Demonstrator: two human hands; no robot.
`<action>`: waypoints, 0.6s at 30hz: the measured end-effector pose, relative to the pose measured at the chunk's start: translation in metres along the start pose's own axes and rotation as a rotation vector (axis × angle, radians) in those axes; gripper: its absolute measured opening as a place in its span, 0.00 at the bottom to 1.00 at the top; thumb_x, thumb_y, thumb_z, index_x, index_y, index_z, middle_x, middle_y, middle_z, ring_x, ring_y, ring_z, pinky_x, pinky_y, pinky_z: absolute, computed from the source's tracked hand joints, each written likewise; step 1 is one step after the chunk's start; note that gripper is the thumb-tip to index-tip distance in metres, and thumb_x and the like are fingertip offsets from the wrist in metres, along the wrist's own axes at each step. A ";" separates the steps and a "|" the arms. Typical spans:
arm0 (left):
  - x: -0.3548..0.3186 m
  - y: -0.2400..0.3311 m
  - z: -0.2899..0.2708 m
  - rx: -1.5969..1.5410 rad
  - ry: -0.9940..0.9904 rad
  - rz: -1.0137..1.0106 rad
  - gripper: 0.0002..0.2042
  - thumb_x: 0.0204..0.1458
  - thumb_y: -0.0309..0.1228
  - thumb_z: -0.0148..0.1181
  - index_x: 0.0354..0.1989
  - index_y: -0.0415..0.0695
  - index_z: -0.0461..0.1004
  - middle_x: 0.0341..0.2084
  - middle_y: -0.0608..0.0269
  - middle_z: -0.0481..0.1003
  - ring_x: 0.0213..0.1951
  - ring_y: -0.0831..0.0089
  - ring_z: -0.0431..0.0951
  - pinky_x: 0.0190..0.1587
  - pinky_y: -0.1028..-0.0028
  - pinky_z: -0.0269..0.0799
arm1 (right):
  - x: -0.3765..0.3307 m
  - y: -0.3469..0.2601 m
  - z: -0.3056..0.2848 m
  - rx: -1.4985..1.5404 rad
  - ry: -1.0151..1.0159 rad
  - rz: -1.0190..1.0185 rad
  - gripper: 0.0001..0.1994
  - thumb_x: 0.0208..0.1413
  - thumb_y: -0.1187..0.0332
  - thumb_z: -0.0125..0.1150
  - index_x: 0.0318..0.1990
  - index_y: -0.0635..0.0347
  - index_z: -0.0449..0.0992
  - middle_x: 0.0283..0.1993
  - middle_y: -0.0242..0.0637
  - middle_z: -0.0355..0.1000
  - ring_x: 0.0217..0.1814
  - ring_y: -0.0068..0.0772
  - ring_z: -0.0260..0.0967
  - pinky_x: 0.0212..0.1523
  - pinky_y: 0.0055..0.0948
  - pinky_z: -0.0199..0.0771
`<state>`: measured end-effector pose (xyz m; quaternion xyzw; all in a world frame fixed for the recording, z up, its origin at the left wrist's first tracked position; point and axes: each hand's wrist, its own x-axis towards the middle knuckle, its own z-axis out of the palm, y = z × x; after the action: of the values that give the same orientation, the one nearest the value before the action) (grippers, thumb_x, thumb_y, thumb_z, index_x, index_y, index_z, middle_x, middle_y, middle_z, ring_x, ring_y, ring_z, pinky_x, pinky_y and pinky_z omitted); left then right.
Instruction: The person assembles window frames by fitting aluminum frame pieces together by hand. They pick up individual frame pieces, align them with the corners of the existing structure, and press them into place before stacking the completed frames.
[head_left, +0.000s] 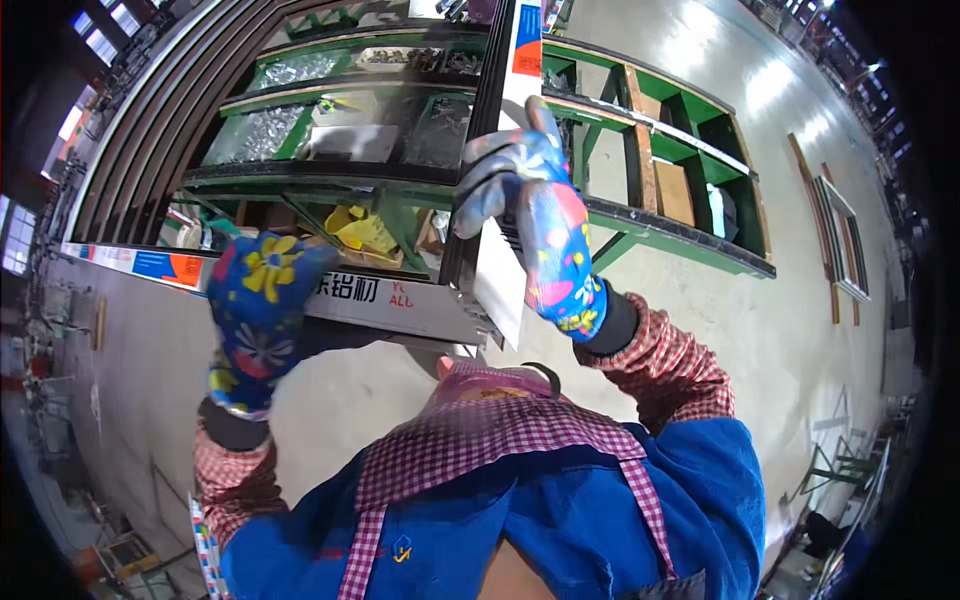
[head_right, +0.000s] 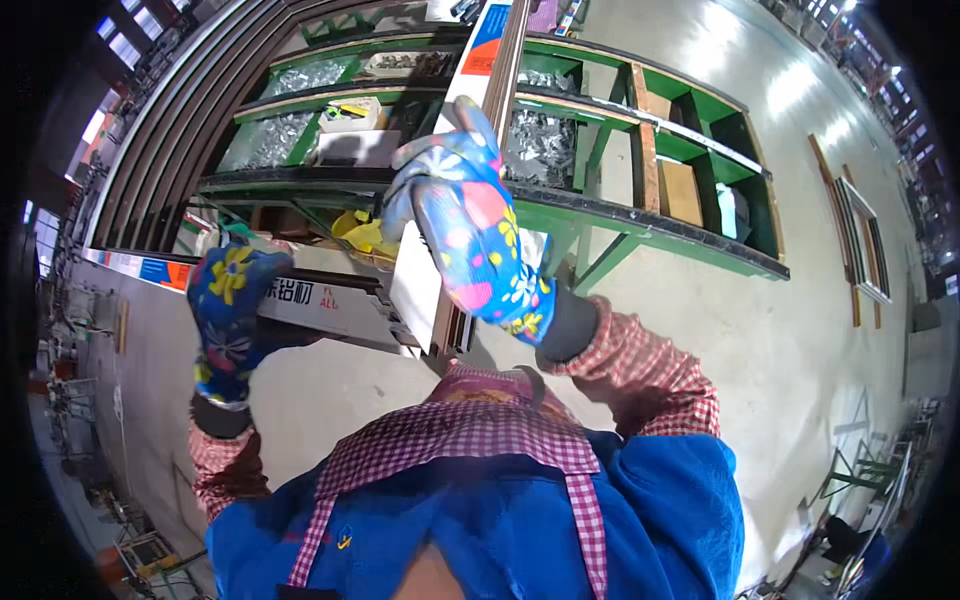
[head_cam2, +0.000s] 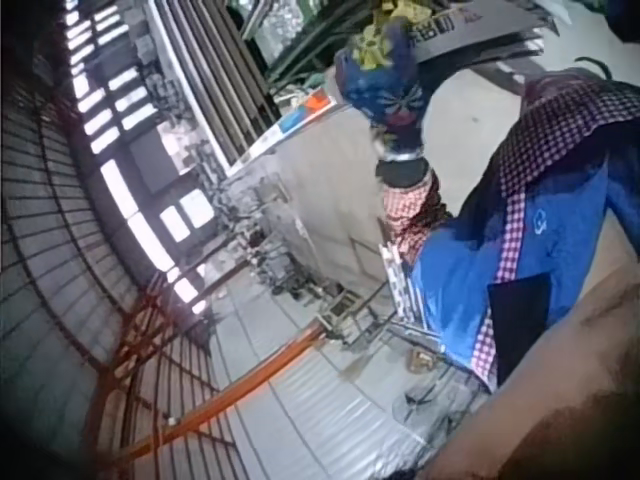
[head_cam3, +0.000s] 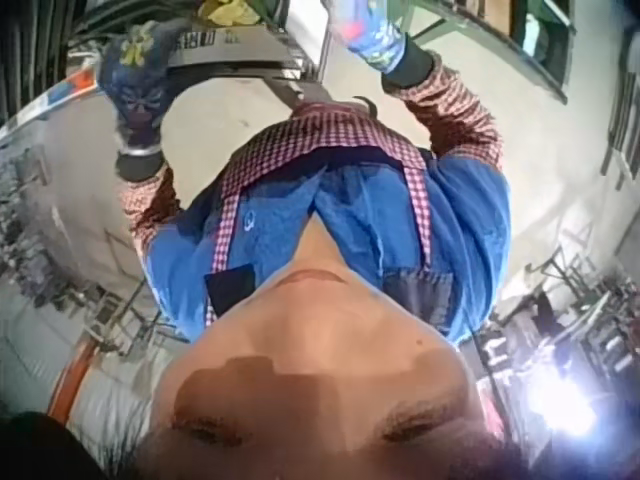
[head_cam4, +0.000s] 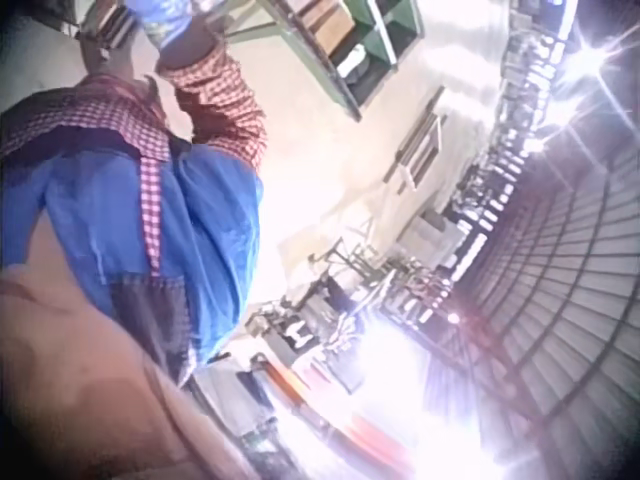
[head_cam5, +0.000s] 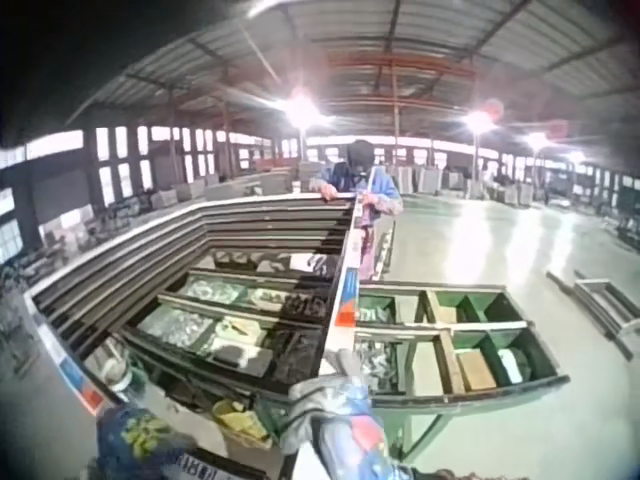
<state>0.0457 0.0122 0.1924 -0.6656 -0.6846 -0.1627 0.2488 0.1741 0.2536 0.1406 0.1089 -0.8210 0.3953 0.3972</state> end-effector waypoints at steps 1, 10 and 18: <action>-0.009 -0.016 -0.003 -0.057 -0.075 -0.020 0.35 0.16 0.46 0.76 0.40 0.46 0.75 0.32 0.62 0.76 0.34 0.60 0.75 0.41 0.60 0.68 | -0.011 0.006 -0.008 -0.011 -0.012 0.002 0.24 0.67 0.55 0.32 0.41 0.63 0.73 0.29 0.37 0.74 0.39 0.33 0.71 0.68 0.44 0.47; -0.153 -0.178 -0.058 0.174 -0.144 -0.103 0.38 0.44 0.66 0.55 0.47 0.39 0.73 0.43 0.51 0.74 0.47 0.49 0.73 0.53 0.56 0.65 | -0.041 -0.041 0.001 0.304 0.203 0.437 0.31 0.61 0.70 0.48 0.68 0.60 0.40 0.45 0.49 0.68 0.31 0.37 0.74 0.32 0.30 0.79; -0.128 -0.146 -0.049 0.195 -0.050 -0.067 0.15 0.50 0.31 0.54 0.45 0.38 0.74 0.38 0.52 0.77 0.43 0.52 0.76 0.51 0.60 0.68 | -0.035 -0.049 0.010 1.060 0.509 0.484 0.31 0.63 0.64 0.48 0.67 0.60 0.42 0.48 0.47 0.68 0.41 0.37 0.73 0.41 0.32 0.78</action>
<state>-0.0943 -0.1307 0.1773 -0.6190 -0.7250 -0.0868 0.2894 0.2153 0.2092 0.1385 0.0049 -0.3950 0.8401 0.3717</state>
